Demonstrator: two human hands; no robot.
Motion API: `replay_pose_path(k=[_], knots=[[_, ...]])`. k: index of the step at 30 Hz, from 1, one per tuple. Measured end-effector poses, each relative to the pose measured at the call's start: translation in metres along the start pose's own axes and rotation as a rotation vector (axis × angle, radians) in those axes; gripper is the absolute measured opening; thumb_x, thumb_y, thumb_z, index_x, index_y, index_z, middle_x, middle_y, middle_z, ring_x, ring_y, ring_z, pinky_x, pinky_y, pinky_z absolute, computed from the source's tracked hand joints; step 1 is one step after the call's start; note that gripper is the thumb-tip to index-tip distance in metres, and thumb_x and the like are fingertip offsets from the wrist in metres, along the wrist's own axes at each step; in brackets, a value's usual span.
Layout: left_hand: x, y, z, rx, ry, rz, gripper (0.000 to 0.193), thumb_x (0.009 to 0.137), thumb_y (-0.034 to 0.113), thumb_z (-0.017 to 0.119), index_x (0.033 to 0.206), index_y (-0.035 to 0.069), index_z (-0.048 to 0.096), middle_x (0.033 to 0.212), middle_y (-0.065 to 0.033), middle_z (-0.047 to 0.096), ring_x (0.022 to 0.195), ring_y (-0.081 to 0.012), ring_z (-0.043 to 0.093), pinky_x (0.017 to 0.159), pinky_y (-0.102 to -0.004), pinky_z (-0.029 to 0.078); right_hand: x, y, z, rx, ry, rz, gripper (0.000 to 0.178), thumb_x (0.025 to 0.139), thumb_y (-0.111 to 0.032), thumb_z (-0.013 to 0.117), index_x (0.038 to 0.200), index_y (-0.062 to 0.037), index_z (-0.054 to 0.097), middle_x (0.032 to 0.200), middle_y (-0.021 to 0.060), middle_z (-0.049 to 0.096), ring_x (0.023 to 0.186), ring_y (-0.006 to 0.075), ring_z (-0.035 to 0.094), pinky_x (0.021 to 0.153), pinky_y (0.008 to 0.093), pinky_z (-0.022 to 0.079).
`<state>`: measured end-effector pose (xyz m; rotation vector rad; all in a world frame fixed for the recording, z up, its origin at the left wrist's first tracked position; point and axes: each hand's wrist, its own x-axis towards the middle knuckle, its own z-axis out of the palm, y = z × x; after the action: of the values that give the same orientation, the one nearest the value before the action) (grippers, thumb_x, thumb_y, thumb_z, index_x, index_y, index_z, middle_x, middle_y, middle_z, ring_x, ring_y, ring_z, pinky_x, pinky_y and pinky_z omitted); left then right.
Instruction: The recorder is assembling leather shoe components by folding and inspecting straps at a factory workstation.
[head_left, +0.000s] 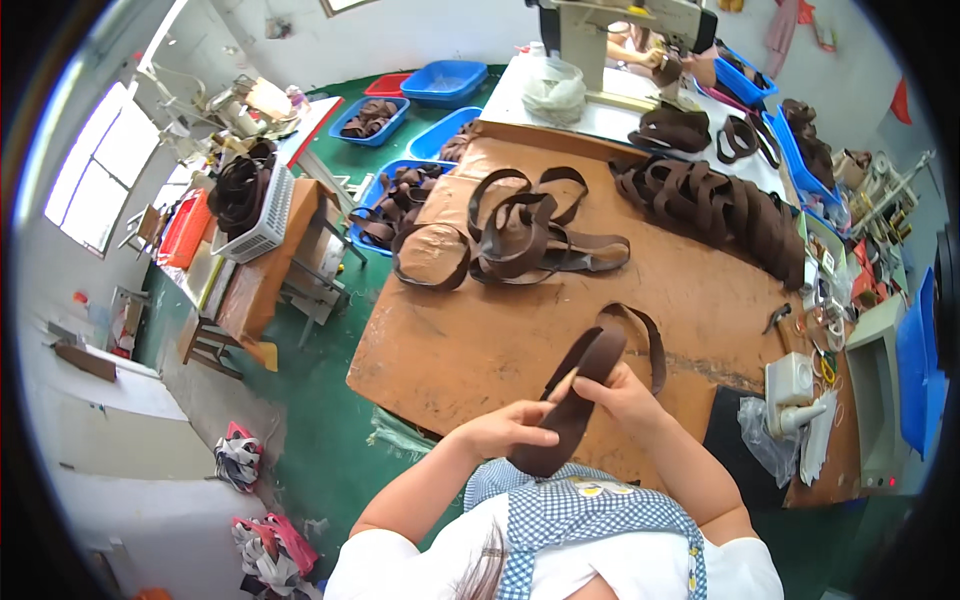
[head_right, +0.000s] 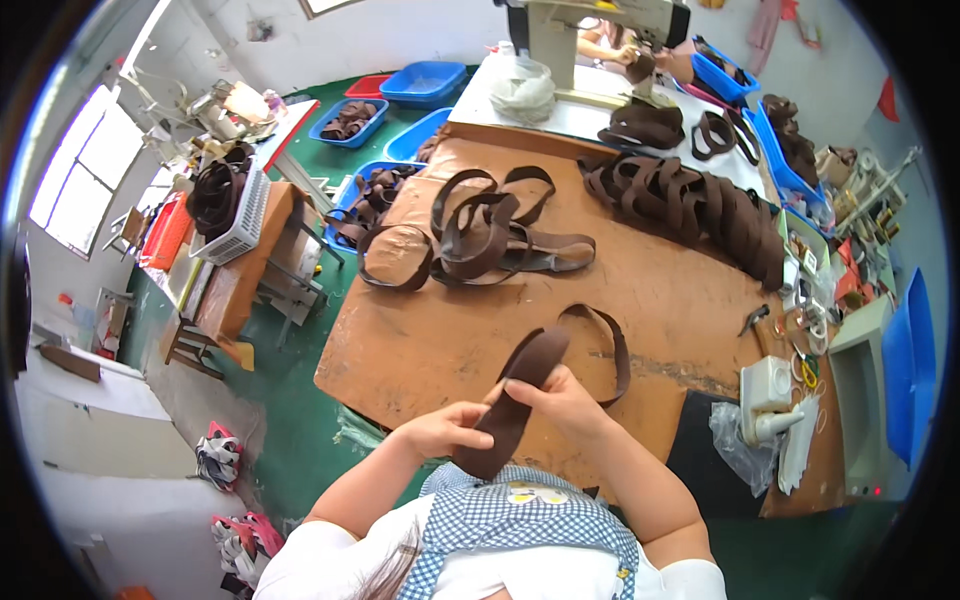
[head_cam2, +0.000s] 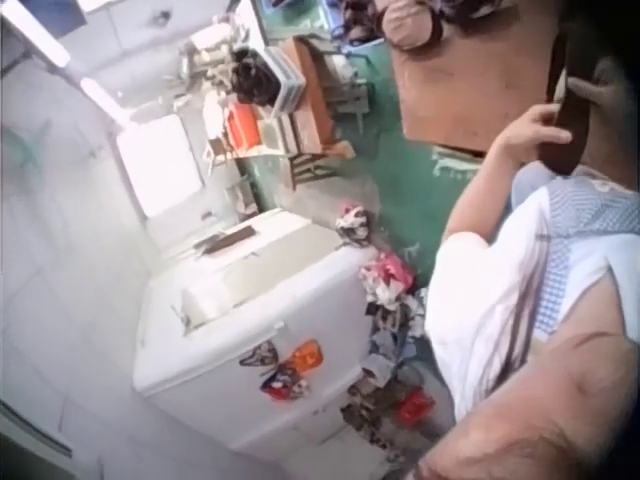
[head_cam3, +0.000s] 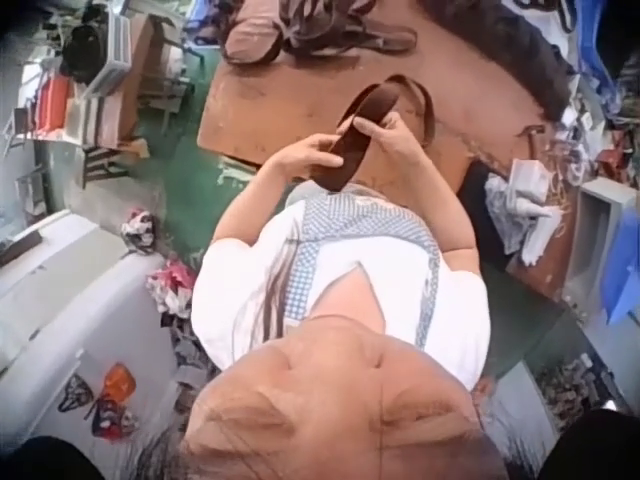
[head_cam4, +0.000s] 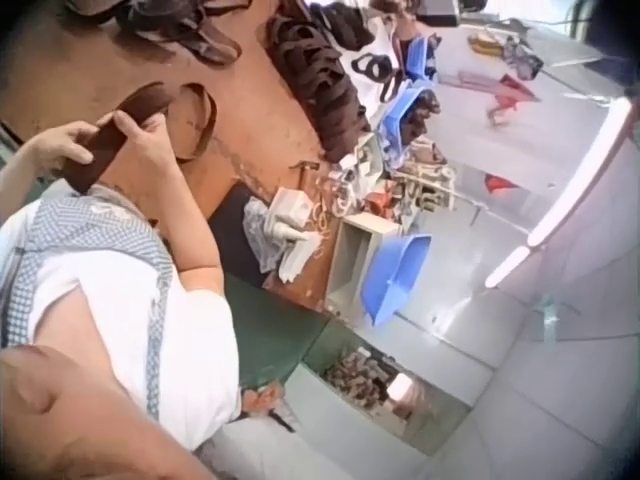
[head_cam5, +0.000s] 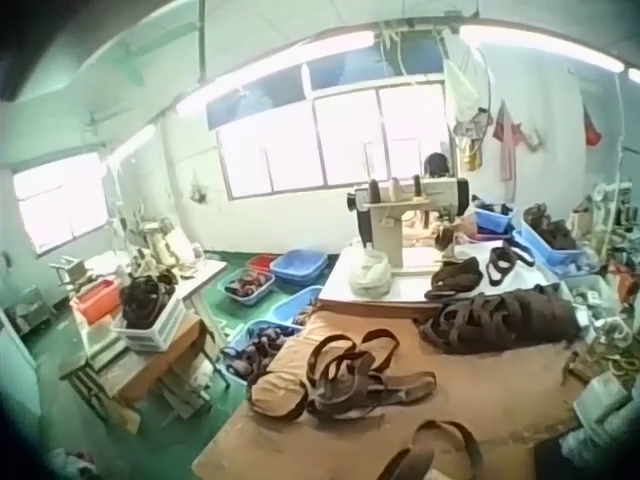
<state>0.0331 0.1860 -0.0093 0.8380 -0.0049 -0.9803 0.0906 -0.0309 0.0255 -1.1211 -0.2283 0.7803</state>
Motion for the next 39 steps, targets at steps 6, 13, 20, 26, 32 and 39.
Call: replay_pose_path(k=[6, 13, 20, 26, 32, 39], knots=[[0.008, -0.027, 0.001, -0.194, -0.257, 0.12, 0.055, 0.08, 0.013, 0.078, 0.127, -0.001, 0.053, 0.116, -0.0014, 0.061, 0.104, -0.0097, 0.058, 0.089, -0.0249, 0.048, -0.018, -0.001, -0.003, -0.089, -0.209, -0.131, 0.016, 0.094, -0.011, 0.059, 0.095, 0.0031, 0.067, 0.1, 0.0138, 0.068, 0.093, 0.0213, 0.065, 0.086, 0.0332, 0.05], [0.003, -0.025, -0.005, 0.267, 0.245, 0.194, 0.018, 0.087, 0.012, 0.072, 0.096, 0.008, 0.057, 0.087, 0.0069, 0.059, 0.079, -0.0017, 0.054, 0.071, -0.0189, 0.044, -0.025, 0.021, -0.01, -0.009, 0.04, -0.104, 0.016, 0.095, -0.014, 0.06, 0.103, -0.0028, 0.069, 0.104, 0.0048, 0.068, 0.096, 0.0123, 0.063, 0.088, 0.0289, 0.048], [0.019, -0.004, 0.033, 0.921, 0.885, 0.562, 0.023, 0.081, 0.011, 0.075, 0.09, 0.002, 0.056, 0.073, 0.0004, 0.057, 0.068, -0.0059, 0.053, 0.059, -0.024, 0.044, -0.005, 0.034, 0.004, 0.096, 0.269, -0.193, 0.018, 0.096, -0.016, 0.06, 0.107, -0.003, 0.068, 0.102, 0.0012, 0.068, 0.092, 0.0102, 0.063, 0.083, 0.0256, 0.049], [0.04, -0.01, 0.027, 0.631, 0.923, 0.629, 0.015, 0.079, 0.008, 0.076, 0.088, -0.001, 0.069, 0.075, -0.0018, 0.066, 0.068, -0.0073, 0.059, 0.062, -0.023, 0.048, 0.0, 0.038, 0.002, 0.458, 0.196, -0.239, 0.015, 0.097, -0.017, 0.058, 0.102, -0.0044, 0.064, 0.099, 0.0048, 0.067, 0.097, 0.0137, 0.061, 0.089, 0.0296, 0.046], [0.049, -0.011, 0.05, 0.783, 1.001, 0.792, 0.01, 0.075, 0.0, 0.077, 0.084, -0.001, 0.07, 0.074, -0.0027, 0.065, 0.066, -0.0079, 0.058, 0.061, -0.0238, 0.048, 0.008, 0.052, -0.004, 0.4, 0.452, -0.32, 0.015, 0.098, -0.015, 0.057, 0.098, -0.0023, 0.065, 0.087, 0.0047, 0.068, 0.079, 0.0127, 0.064, 0.072, 0.0262, 0.051], [0.04, -0.022, 0.067, 1.649, 1.019, 1.138, 0.02, 0.068, 0.0, 0.077, 0.086, 0.005, 0.071, 0.066, -0.0049, 0.055, 0.059, -0.0209, 0.055, 0.052, -0.0307, 0.045, -0.001, 0.054, -0.005, -0.235, 0.614, -0.366, 0.02, 0.097, -0.012, 0.057, 0.088, 0.0, 0.07, 0.074, -0.0015, 0.065, 0.065, 0.0037, 0.055, 0.058, 0.02, 0.044]])
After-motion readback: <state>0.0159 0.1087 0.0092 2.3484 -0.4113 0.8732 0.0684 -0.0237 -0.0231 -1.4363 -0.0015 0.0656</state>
